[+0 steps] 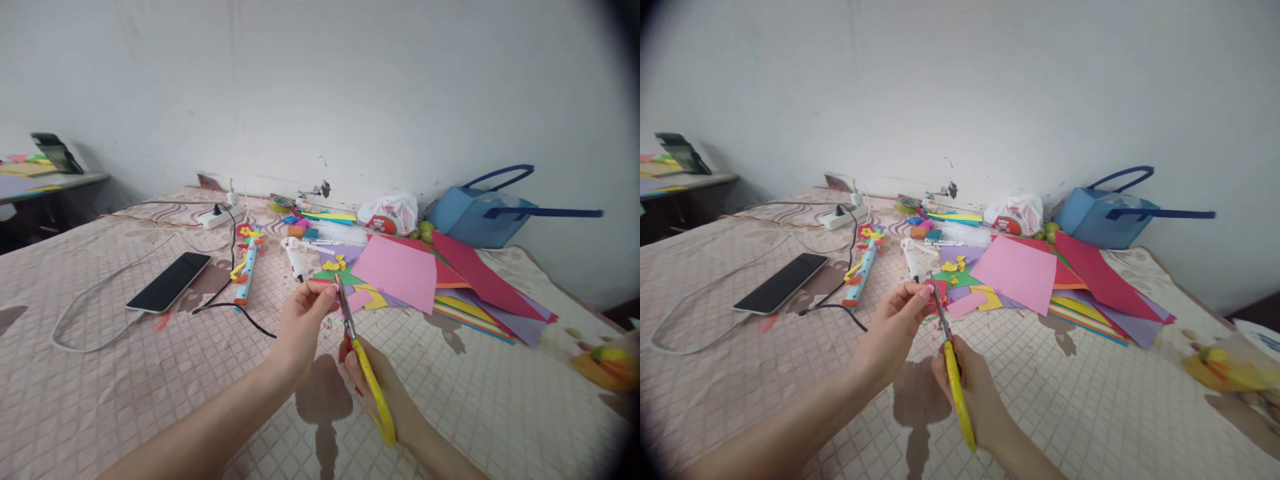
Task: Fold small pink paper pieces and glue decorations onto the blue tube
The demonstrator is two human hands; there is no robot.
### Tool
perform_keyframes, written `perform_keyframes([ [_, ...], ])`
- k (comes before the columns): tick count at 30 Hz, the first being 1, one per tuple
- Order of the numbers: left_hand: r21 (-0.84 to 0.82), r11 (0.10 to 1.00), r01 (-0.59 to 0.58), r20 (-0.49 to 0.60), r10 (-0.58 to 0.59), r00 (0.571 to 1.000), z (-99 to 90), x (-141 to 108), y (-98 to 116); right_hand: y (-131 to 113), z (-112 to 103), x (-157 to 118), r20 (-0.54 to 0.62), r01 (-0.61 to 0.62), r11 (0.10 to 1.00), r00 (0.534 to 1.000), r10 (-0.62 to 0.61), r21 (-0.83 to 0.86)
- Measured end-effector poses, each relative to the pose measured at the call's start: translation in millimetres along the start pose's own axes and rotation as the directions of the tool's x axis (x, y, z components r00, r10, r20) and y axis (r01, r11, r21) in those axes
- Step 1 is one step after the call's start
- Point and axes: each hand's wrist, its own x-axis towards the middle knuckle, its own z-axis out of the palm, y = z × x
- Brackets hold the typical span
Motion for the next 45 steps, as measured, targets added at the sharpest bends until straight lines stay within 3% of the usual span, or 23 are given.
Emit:
perform_keyframes([
  [16,-0.073,0.997,0.01,-0.056,-0.014,0.998,3.3,-1.4,-5.0,2.3,0.0,1.3,0.018,0.022,0.999,1.0,-0.022,0.032],
  [24,-0.062,0.998,-0.002,-0.06,-0.001,0.998,3.7,-1.6,-5.5,2.4,-0.3,3.2,0.014,0.028,0.999,1.0,-0.028,-0.046],
  [36,-0.03,0.999,-0.031,-0.06,0.029,0.998,3.0,-1.6,-7.8,5.1,-0.5,3.3,0.013,0.04,0.999,0.999,-0.04,0.005],
  [45,-0.02,0.999,-0.028,-0.072,0.027,0.997,2.9,-1.3,-8.5,7.0,-0.6,2.9,-0.016,-0.01,0.999,1.0,0.009,-0.047],
])
